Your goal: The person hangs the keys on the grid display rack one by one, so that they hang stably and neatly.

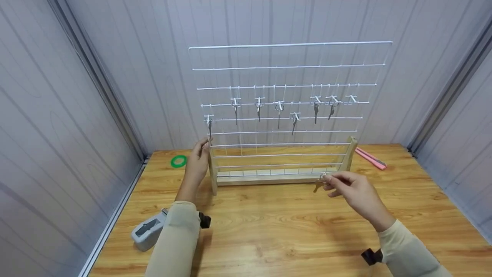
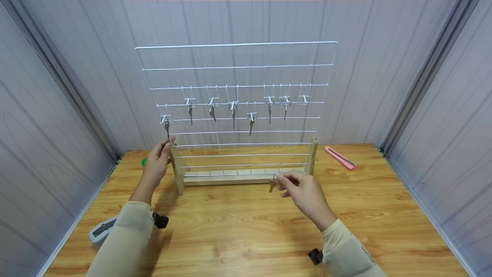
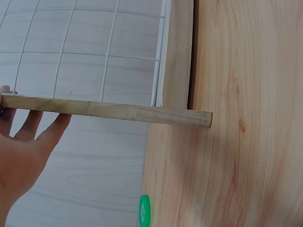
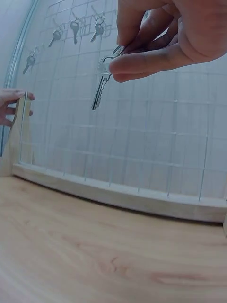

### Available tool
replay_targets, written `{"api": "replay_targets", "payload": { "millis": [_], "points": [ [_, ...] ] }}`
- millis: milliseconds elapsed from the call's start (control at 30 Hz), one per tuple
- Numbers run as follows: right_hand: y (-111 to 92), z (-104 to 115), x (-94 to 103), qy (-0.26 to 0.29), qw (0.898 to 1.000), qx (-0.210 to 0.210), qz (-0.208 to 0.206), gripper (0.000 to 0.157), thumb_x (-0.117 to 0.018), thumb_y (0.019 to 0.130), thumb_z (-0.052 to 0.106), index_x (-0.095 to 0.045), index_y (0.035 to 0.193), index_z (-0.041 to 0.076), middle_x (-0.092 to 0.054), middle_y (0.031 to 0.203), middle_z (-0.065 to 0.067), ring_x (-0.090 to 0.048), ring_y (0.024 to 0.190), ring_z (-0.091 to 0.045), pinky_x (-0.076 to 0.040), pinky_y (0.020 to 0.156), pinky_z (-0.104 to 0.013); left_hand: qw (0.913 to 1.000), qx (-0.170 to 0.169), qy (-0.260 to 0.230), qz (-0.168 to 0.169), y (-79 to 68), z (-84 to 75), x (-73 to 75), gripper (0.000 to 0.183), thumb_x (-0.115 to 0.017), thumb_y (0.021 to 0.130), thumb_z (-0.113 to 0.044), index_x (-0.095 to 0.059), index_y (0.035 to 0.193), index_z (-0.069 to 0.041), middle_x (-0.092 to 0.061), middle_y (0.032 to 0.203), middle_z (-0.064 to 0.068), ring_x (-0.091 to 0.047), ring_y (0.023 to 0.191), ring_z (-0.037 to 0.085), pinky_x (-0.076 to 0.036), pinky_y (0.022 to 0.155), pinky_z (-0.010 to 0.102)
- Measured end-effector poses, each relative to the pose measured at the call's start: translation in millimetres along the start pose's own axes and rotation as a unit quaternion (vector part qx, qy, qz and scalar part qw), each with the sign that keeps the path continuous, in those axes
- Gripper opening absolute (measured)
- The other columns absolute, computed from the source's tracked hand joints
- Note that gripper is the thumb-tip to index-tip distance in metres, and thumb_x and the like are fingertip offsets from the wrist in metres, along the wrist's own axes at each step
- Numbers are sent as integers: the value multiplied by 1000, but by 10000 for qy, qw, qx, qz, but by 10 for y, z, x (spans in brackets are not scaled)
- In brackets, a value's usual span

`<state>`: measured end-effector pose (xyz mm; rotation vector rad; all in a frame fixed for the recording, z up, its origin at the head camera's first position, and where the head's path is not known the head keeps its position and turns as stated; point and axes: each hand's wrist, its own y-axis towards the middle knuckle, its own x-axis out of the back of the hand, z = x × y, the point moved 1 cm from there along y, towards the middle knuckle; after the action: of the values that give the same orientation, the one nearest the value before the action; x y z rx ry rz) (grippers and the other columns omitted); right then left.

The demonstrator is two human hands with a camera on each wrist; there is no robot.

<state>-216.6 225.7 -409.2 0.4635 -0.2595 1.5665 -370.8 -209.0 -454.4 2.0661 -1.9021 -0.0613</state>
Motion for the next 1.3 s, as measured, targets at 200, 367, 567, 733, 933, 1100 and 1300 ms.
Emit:
{"api": "replay_targets", "payload": {
  "millis": [200, 367, 567, 733, 933, 1100, 1300],
  "points": [
    [59, 160, 157, 114, 9976, 368, -570, 38, -64, 109, 32, -73, 129, 1, -80, 115, -12, -79, 92, -6, -66, 82, -24, 10000, -3, 62, 13, -1, 12, 11, 44, -44, 117, -30, -54, 155, -12, -55, 160, 16, -46, 155, 35, -39, 129, 55],
    [147, 309, 343, 400, 9935, 513, -932, 41, -67, 107, 33, -71, 130, -1, -81, 104, 10, -80, 89, -9, -65, 84, -22, 9999, -14, 121, 10, 12, 23, 23, 43, -44, 117, -29, -55, 155, -11, -57, 158, 18, -49, 152, 35, -41, 126, 56],
    [294, 471, 556, 1746, 9760, 784, -1043, 40, -74, 103, 24, -70, 127, -7, -84, 100, 0, -80, 86, -11, -65, 84, -24, 9998, -210, 48, -19, 22, 34, 32, 42, -45, 117, -24, -55, 153, -4, -59, 154, 20, -51, 151, 35, -41, 128, 53],
    [418, 565, 663, 2713, 9512, 973, -1106, 31, -78, 99, 17, -74, 120, -6, -84, 97, -7, -81, 82, -14, -65, 83, -27, 9995, -309, -28, -62, 17, 29, 23, 40, -47, 116, -21, -56, 150, -3, -60, 153, 22, -52, 149, 35, -40, 128, 53],
    [562, 649, 714, 3132, 9305, 1332, -1355, 26, -77, 98, 11, -76, 115, -9, -83, 96, -11, -81, 83, -18, -66, 77, -27, 9994, -304, -39, -129, 9, 37, 17, 39, -47, 116, -22, -58, 149, -3, -58, 157, 21, -50, 152, 37, -40, 128, 55],
    [662, 693, 754, 3468, 9168, 1369, -1432, 25, -77, 98, 10, -76, 111, -11, -80, 93, -12, -81, 83, -18, -66, 75, -26, 9995, -279, -44, -133, 8, 37, 16, 40, -47, 116, -21, -58, 150, -4, -58, 156, 22, -51, 150, 38, -41, 127, 57],
    [760, 712, 790, 3707, 9079, 1204, -1544, 21, -79, 97, 11, -77, 109, -7, -80, 93, -12, -81, 81, -19, -66, 75, -26, 9996, -243, 25, -107, 8, 7, 1, 38, -48, 116, -21, -59, 149, -5, -58, 157, 21, -51, 150, 38, -42, 126, 57]
  ]
}}
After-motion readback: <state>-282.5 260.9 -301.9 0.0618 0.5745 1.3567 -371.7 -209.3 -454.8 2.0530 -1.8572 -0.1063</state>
